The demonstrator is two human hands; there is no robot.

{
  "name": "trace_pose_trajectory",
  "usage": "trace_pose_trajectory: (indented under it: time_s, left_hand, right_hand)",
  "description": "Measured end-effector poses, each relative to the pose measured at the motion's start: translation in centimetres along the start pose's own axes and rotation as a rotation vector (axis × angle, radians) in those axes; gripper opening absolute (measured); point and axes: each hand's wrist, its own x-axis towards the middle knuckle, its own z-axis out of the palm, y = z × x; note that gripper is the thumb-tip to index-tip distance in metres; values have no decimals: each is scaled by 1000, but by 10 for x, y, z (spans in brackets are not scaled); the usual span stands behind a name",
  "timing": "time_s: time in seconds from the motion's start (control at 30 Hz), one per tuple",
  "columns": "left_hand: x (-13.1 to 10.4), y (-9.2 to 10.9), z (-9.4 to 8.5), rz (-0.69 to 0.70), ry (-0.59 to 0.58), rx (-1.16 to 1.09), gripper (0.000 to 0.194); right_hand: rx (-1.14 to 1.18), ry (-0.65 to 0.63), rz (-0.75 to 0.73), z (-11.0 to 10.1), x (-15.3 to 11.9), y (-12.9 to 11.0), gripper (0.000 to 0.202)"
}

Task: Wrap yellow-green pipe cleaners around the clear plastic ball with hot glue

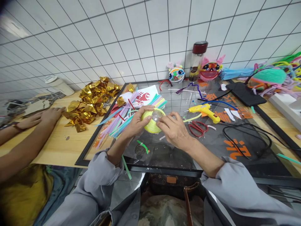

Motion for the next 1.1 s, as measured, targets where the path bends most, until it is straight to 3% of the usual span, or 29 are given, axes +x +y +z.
trace_pose_trajectory:
  time_s: [0.3,0.53,0.77,1.1]
  left_hand:
    - [-1,1,-2,73,14,92,34]
    - [-2,5,1,-8,44,-38,43]
    - [-2,3,0,2,28,-47,37]
    - [0,9,-2,61,-10,77,39]
  right_hand:
    - [-18,6,-15,2,-1,0,24]
    - [-8,6,-8,1,-1,-1,26]
    - [-33,3,-9,0,2,-2,27]
    - [-11,-2,-2,1,1,-1,27]
